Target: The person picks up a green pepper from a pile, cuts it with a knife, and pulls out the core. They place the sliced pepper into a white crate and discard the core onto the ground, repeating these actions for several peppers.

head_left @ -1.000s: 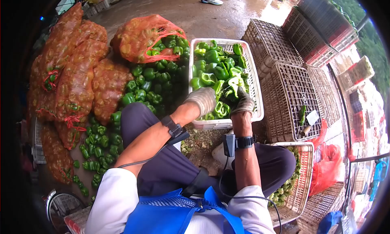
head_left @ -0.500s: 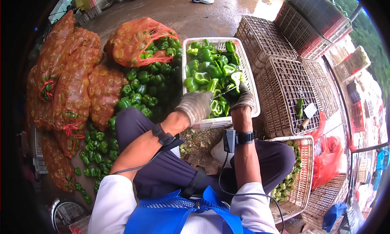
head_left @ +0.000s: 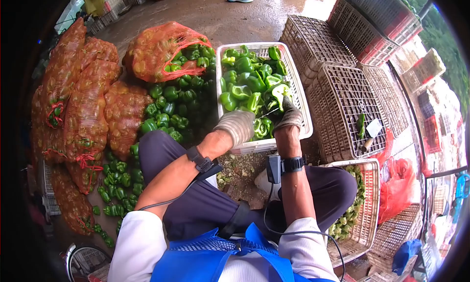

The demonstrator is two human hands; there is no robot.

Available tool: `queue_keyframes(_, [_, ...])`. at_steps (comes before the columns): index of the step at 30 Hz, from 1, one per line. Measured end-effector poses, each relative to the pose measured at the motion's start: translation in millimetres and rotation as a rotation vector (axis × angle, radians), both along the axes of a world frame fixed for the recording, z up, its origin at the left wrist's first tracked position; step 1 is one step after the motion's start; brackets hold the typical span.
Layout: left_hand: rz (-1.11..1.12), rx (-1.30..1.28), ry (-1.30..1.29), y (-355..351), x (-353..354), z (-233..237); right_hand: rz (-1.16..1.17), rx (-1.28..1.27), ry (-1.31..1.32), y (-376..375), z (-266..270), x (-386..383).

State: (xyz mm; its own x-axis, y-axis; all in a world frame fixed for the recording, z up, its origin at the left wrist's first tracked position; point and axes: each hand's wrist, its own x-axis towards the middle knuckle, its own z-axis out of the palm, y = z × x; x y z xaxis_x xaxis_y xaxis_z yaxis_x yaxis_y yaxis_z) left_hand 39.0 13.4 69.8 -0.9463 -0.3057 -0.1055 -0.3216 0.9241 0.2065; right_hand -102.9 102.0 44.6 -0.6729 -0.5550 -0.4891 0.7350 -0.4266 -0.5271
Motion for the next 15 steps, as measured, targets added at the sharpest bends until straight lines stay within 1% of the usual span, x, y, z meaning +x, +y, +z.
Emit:
queue_keyframes(1, [0.002,-0.016,0.000,0.3,-0.8,-0.7,-0.014,0.007,0.034,0.2,-2.7,0.0])
queue_keyframes(3, [0.008,-0.044,-0.001,1.8,-2.1,-3.0,-0.018,-0.021,0.019,-1.8,-10.4,-7.0])
queue_keyframes(4, [0.055,0.019,0.033,2.8,0.3,2.8,-0.020,-0.036,0.012,-3.3,-7.1,-7.2])
queue_keyframes(7, [0.155,0.084,-0.043,8.8,2.2,27.1,-0.042,0.026,0.034,3.7,2.2,-5.9])
queue_keyframes(8, [0.182,0.096,-0.008,10.4,6.0,34.3,-0.063,-0.012,0.021,4.0,2.3,-6.2])
queue_keyframes(11, [0.136,0.190,0.260,0.0,18.0,45.8,-0.052,0.018,0.104,11.9,9.1,-7.1])
queue_keyframes(12, [0.221,0.278,0.347,-3.4,17.2,49.9,-0.017,0.049,0.166,13.7,11.5,-6.1])
queue_keyframes(15, [0.483,1.047,0.413,-30.5,11.2,71.7,0.032,0.007,0.295,9.9,25.3,9.3])
